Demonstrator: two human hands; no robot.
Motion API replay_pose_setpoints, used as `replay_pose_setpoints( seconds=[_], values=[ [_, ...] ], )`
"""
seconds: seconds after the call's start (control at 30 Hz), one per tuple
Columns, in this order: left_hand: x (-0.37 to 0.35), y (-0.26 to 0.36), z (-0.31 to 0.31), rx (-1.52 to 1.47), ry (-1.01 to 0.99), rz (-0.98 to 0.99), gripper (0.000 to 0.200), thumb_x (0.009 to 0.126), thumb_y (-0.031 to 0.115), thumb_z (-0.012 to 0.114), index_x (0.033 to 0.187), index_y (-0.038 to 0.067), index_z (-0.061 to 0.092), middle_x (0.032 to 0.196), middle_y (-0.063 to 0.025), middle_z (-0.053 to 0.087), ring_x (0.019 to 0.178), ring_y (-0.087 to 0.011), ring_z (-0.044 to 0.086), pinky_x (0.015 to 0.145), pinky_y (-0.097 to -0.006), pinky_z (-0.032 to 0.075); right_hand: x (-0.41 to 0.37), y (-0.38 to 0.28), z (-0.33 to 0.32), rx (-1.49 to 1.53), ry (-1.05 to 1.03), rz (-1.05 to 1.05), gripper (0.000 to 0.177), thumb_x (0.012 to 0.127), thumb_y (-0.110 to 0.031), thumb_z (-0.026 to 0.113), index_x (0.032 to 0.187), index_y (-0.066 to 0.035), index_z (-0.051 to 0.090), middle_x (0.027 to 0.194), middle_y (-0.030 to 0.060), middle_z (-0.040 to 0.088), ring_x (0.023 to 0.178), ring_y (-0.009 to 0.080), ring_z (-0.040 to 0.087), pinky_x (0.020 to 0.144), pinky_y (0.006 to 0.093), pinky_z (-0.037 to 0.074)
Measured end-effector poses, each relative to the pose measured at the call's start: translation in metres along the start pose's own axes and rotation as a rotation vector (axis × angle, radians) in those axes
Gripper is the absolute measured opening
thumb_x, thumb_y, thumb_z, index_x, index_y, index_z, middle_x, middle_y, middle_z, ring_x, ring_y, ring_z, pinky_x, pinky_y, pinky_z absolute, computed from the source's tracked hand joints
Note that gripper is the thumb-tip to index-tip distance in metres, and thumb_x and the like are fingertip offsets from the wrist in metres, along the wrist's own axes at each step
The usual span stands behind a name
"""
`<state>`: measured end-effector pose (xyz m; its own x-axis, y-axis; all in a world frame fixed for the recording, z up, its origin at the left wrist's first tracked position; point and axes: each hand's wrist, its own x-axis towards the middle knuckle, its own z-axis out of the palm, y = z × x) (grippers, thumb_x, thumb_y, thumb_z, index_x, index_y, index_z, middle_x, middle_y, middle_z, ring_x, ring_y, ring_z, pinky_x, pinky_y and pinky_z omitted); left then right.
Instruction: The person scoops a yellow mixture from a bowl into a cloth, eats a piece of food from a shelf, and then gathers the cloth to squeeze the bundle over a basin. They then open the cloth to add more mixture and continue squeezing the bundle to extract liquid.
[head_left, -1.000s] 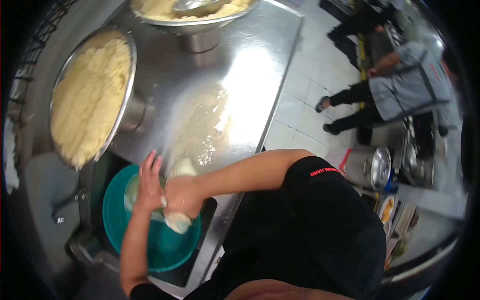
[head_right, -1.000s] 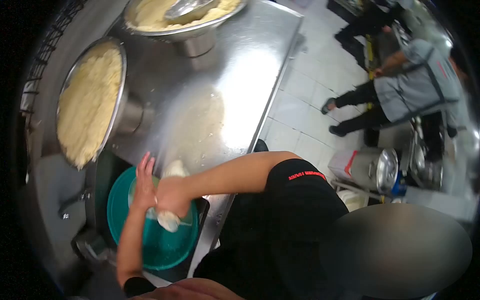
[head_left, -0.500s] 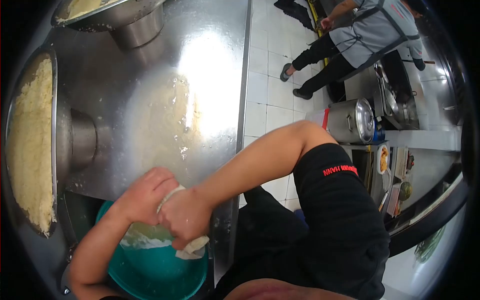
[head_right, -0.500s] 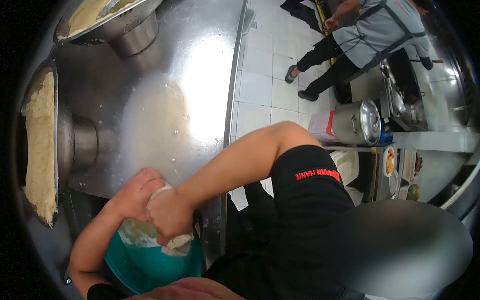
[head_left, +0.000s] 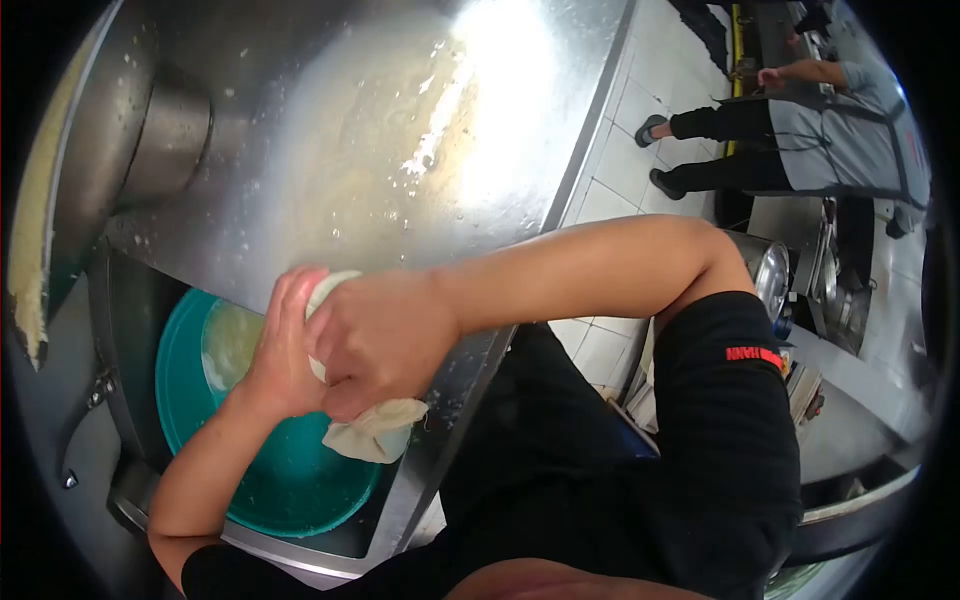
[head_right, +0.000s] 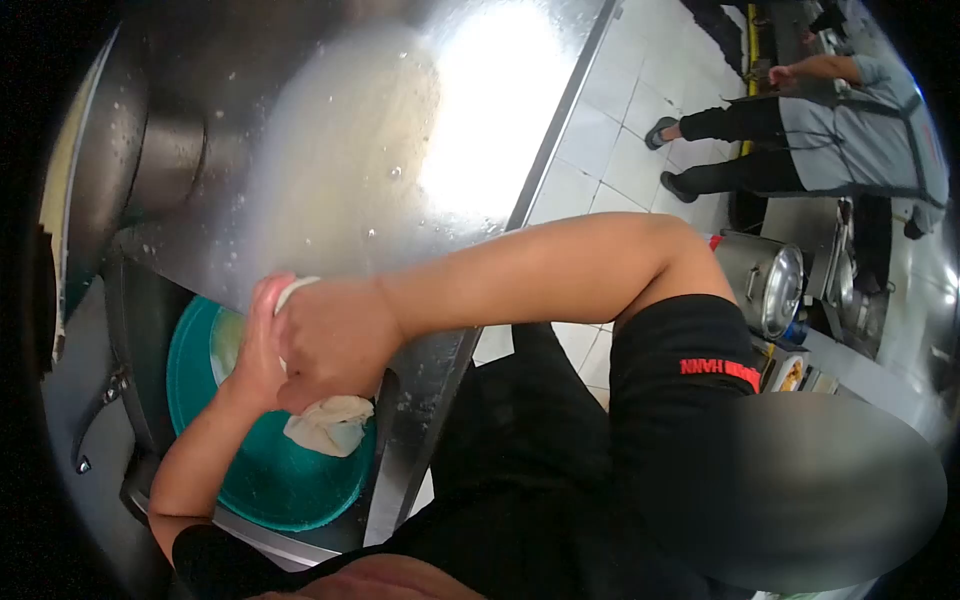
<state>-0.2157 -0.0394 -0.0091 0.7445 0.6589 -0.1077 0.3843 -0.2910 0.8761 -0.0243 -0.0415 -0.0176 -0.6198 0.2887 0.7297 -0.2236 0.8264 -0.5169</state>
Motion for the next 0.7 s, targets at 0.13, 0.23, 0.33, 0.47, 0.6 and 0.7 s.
replay_pose_setpoints(
  seconds=[0.13,0.23,0.33,0.47,0.6,0.7],
  values=[
    [-0.013,-0.018,0.022,-0.077,0.184,-0.120,0.088,0.060,0.012,0.080,0.134,0.000,0.034,0.131,-0.0178,0.038,0.117,-0.0359,0.039,0.102,-0.0428,0.038,0.003,-0.001,-0.001,-0.016,0.059,0.074,0.018,0.064,-0.021,0.065,0.061,-0.012,0.049,0.054,0.0033,0.049,0.055,0.0249,0.053,0.051,0.0361,0.040],
    [-0.022,-0.036,0.034,0.076,0.316,-0.255,0.072,0.073,0.015,0.073,0.133,0.001,0.037,0.130,-0.0153,0.042,0.117,-0.0335,0.038,0.101,-0.0411,0.037,0.013,-0.004,0.004,-0.036,0.151,0.183,0.020,0.061,-0.023,0.069,0.065,-0.013,0.052,0.057,0.0040,0.052,0.058,0.0259,0.055,0.053,0.0372,0.043],
    [-0.023,-0.032,0.047,0.176,0.509,-0.182,0.058,0.081,0.021,0.067,0.130,0.002,0.043,0.123,-0.0123,0.050,0.116,-0.0302,0.042,0.099,-0.0402,0.036,0.014,0.002,0.019,-0.025,0.250,0.241,0.028,0.056,-0.028,0.074,0.071,-0.013,0.056,0.064,0.0059,0.058,0.063,0.0289,0.060,0.058,0.0400,0.048],
    [-0.015,-0.014,0.059,0.122,0.651,-0.208,0.050,0.082,0.022,0.066,0.125,0.003,0.049,0.110,-0.0070,0.058,0.108,-0.0229,0.051,0.097,-0.0373,0.039,0.021,0.005,0.011,-0.016,0.305,0.269,0.035,0.053,-0.029,0.079,0.079,-0.014,0.060,0.076,0.0057,0.064,0.072,0.0288,0.064,0.062,0.0402,0.051],
    [-0.021,-0.012,0.081,-0.674,0.716,-0.180,0.046,0.084,0.017,0.064,0.125,0.004,0.048,0.112,-0.0051,0.058,0.112,-0.0180,0.050,0.100,-0.0355,0.040,0.022,0.001,0.002,-0.017,0.115,0.401,0.039,0.052,-0.026,0.078,0.086,-0.014,0.063,0.080,0.0047,0.065,0.074,0.0282,0.063,0.063,0.0391,0.051],
    [-0.018,-0.010,0.094,-0.418,0.777,-0.122,0.052,0.081,0.018,0.068,0.127,0.006,0.046,0.120,-0.0058,0.054,0.117,-0.0199,0.048,0.100,-0.0361,0.040,0.030,-0.006,0.002,-0.088,-0.012,0.474,0.036,0.052,-0.024,0.076,0.084,-0.015,0.063,0.077,0.0055,0.064,0.073,0.0303,0.063,0.065,0.0393,0.050]
  ],
)
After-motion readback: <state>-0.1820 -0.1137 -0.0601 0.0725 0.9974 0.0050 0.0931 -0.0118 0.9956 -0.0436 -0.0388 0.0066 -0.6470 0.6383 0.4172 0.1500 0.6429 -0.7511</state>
